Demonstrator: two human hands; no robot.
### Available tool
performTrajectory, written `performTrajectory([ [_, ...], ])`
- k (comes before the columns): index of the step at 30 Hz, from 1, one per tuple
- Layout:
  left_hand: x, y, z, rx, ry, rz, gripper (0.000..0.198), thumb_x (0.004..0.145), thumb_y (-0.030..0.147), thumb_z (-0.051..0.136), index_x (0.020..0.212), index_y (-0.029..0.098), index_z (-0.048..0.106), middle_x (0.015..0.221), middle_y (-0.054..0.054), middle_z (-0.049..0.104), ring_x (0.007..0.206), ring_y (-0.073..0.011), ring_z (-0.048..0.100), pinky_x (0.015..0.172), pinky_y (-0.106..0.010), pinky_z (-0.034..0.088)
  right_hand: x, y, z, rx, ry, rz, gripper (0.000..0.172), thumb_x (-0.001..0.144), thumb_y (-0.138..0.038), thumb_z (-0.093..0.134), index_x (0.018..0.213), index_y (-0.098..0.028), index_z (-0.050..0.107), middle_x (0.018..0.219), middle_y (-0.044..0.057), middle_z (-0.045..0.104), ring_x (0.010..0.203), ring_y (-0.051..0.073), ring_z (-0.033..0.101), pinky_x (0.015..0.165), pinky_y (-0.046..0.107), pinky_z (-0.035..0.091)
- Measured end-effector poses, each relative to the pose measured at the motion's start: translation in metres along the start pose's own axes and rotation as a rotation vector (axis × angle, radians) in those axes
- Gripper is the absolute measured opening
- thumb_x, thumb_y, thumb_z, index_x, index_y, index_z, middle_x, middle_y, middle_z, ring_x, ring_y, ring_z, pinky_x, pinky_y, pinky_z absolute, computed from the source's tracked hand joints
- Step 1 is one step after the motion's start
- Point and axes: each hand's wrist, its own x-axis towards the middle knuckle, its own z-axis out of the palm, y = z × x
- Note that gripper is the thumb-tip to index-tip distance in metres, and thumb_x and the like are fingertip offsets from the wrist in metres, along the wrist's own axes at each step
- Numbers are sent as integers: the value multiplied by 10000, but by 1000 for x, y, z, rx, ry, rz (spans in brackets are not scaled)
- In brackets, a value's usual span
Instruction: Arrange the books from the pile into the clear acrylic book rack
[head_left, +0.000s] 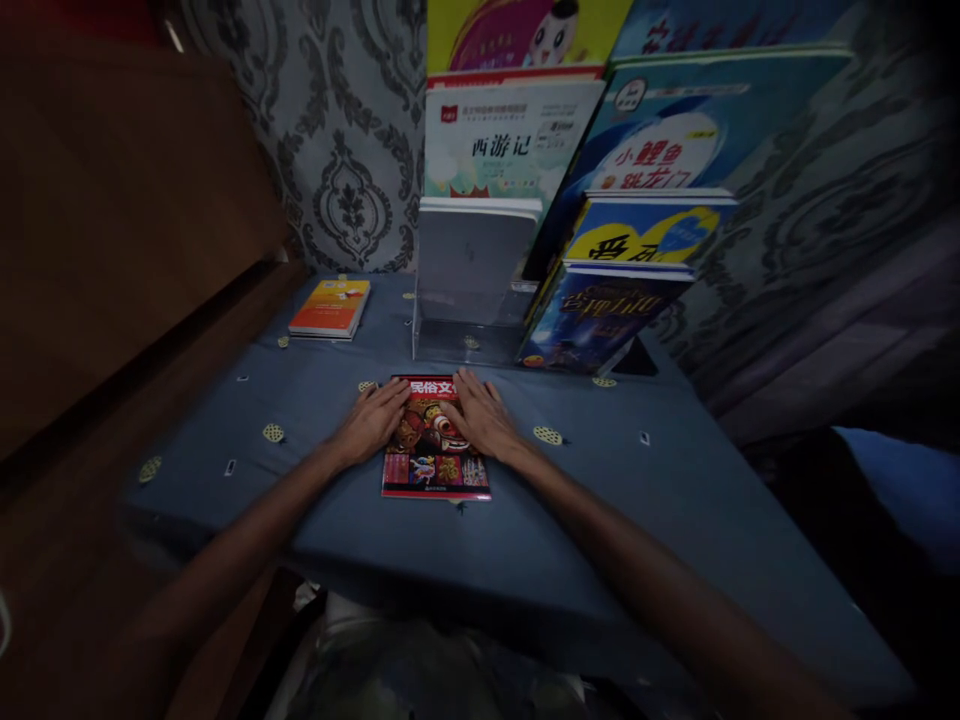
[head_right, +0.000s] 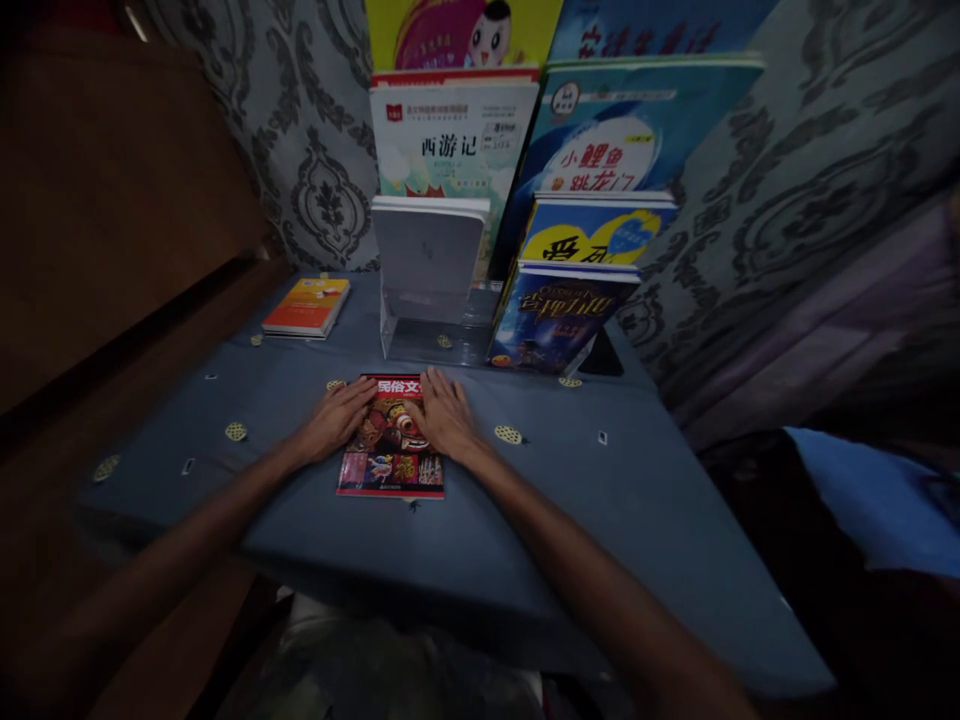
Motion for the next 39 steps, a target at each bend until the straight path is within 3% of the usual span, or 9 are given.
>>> performTrajectory([
  [11, -1, 2, 3, 1, 30, -2, 454, 1018, 237, 327, 1451, 185, 452, 1518, -125, 471, 1447, -217, 379, 1160, -481, 318, -19, -6, 3, -43, 67, 24, 589, 1004, -421, 346, 1499, -107, 389, 1589, 182, 332, 1483, 264, 296, 1198, 512, 229],
  [28, 4, 1, 6, -14, 57, 5, 464, 989, 257, 412, 1441, 171, 468, 1494, -137, 498, 1422, -240, 420, 1162, -514, 347, -18, -5, 7, -85, 120, 8, 566, 998, -409, 353, 1479, -120, 426, 1560, 171, 394, 1460, 279, 346, 1189, 521, 257],
  [35, 21, 10, 4, 17, 29, 60, 445, 988, 278, 430, 1415, 170, 494, 1474, -138, 520, 1391, -225, 465, 1161, -466, 361, -19, -8, 5, -73, 112, 34, 565, 986, -367, 375, 1475, -89, 420, 1566, 191, 373, 1464, 281, 337, 1197, 513, 243],
  [39, 37, 28, 4, 2, -28, 79, 443, 990, 268, 414, 1412, 160, 494, 1494, -131, 498, 1416, -225, 431, 1177, -485, 325, -19, -11, 4, -37, 123, 40, 637, 969, -355, 369, 1522, -45, 306, 1563, 215, 365, 1466, 283, 332, 1193, 514, 255],
])
